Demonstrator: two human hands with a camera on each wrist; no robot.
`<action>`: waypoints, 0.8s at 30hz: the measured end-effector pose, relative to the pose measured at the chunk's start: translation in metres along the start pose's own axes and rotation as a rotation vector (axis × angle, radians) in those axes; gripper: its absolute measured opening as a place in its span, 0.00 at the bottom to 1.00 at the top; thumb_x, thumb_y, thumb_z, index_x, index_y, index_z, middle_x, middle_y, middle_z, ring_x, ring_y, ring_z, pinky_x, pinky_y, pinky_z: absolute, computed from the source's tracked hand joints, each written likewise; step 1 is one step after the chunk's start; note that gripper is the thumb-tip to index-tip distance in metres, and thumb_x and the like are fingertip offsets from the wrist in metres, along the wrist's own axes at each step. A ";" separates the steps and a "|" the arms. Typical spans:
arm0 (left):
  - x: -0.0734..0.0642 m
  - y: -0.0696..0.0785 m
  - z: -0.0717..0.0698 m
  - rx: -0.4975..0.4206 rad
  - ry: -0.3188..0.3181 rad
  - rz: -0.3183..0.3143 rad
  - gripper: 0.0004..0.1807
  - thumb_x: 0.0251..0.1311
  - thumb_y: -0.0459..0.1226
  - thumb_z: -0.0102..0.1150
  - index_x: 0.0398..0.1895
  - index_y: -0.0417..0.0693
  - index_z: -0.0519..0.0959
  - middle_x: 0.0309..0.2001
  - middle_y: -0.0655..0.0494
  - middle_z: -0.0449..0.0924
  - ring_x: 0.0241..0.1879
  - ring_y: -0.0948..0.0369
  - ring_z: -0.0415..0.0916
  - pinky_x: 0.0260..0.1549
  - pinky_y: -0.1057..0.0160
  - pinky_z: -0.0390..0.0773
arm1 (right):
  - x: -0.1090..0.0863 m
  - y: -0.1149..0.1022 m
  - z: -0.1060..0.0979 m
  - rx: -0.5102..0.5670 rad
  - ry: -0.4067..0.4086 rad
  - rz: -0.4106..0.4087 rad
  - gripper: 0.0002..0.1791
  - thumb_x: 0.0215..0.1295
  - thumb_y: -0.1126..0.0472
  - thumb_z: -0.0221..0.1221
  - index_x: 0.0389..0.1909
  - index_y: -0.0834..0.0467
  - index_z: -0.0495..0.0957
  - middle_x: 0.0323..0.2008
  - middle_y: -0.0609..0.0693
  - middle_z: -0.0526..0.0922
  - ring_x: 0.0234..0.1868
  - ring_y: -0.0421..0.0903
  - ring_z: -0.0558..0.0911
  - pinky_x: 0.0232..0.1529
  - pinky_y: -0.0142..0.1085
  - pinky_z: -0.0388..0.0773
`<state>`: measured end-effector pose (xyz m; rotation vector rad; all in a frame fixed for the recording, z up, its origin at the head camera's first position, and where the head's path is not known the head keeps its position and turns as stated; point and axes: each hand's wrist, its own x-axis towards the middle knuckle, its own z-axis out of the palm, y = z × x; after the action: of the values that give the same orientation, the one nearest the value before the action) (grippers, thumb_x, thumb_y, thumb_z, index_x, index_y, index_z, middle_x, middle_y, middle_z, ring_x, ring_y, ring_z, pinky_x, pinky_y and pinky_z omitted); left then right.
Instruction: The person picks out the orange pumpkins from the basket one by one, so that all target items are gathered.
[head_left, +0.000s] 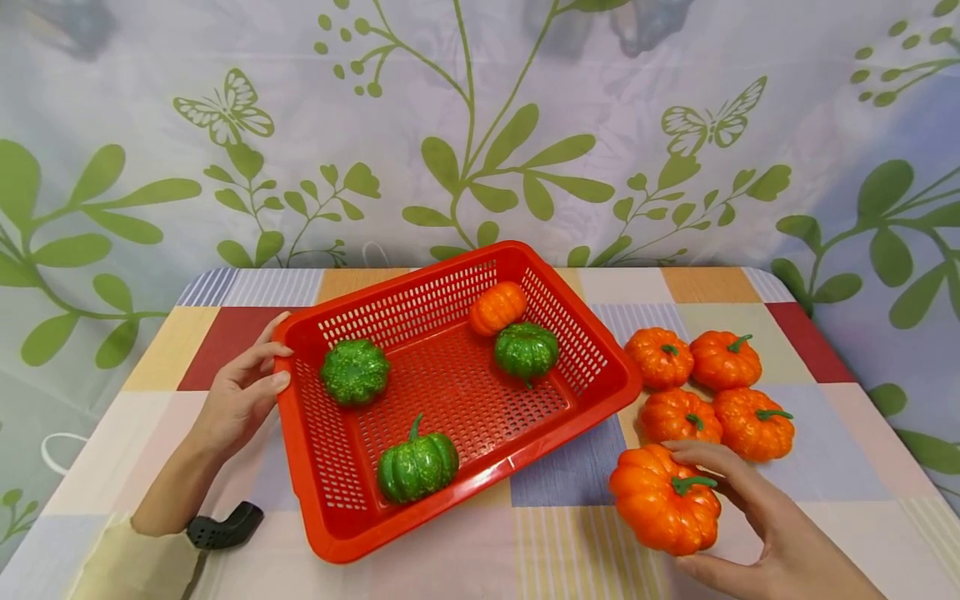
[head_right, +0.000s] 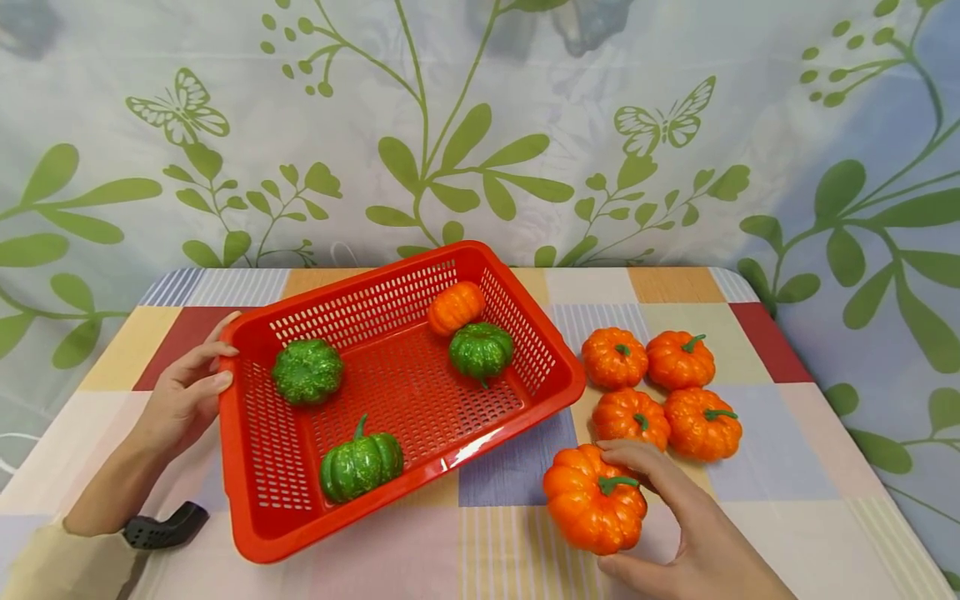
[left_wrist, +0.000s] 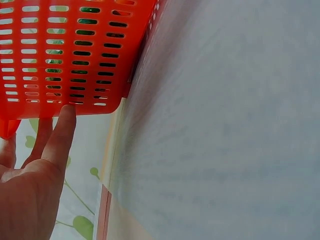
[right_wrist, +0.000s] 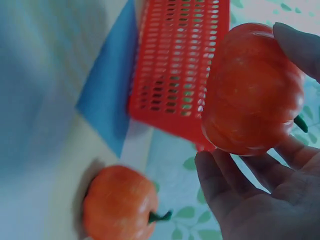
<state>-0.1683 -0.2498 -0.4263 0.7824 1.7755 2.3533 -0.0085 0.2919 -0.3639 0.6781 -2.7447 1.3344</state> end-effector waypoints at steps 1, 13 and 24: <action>0.000 0.000 0.000 0.001 0.005 -0.001 0.21 0.68 0.18 0.37 0.53 0.42 0.76 0.78 0.51 0.41 0.66 0.54 0.60 0.49 0.58 0.79 | -0.004 0.004 -0.001 -0.016 0.002 -0.001 0.49 0.41 0.72 0.77 0.67 0.57 0.65 0.60 0.47 0.71 0.58 0.35 0.70 0.55 0.18 0.64; -0.001 0.001 0.001 0.002 0.058 0.018 0.19 0.68 0.19 0.40 0.53 0.39 0.76 0.77 0.47 0.44 0.64 0.54 0.64 0.47 0.60 0.81 | -0.035 0.046 -0.016 -0.068 -0.020 0.049 0.54 0.37 0.74 0.76 0.69 0.59 0.63 0.64 0.44 0.69 0.60 0.30 0.67 0.49 0.18 0.68; -0.001 0.000 0.001 -0.001 0.039 0.005 0.19 0.68 0.20 0.40 0.53 0.42 0.77 0.77 0.49 0.43 0.65 0.54 0.63 0.47 0.59 0.81 | -0.047 0.068 -0.019 -0.096 -0.033 0.053 0.53 0.36 0.74 0.77 0.69 0.60 0.63 0.63 0.40 0.68 0.61 0.27 0.64 0.45 0.19 0.70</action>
<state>-0.1671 -0.2489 -0.4257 0.7462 1.7888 2.3886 0.0045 0.3609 -0.4114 0.6312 -2.8500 1.2022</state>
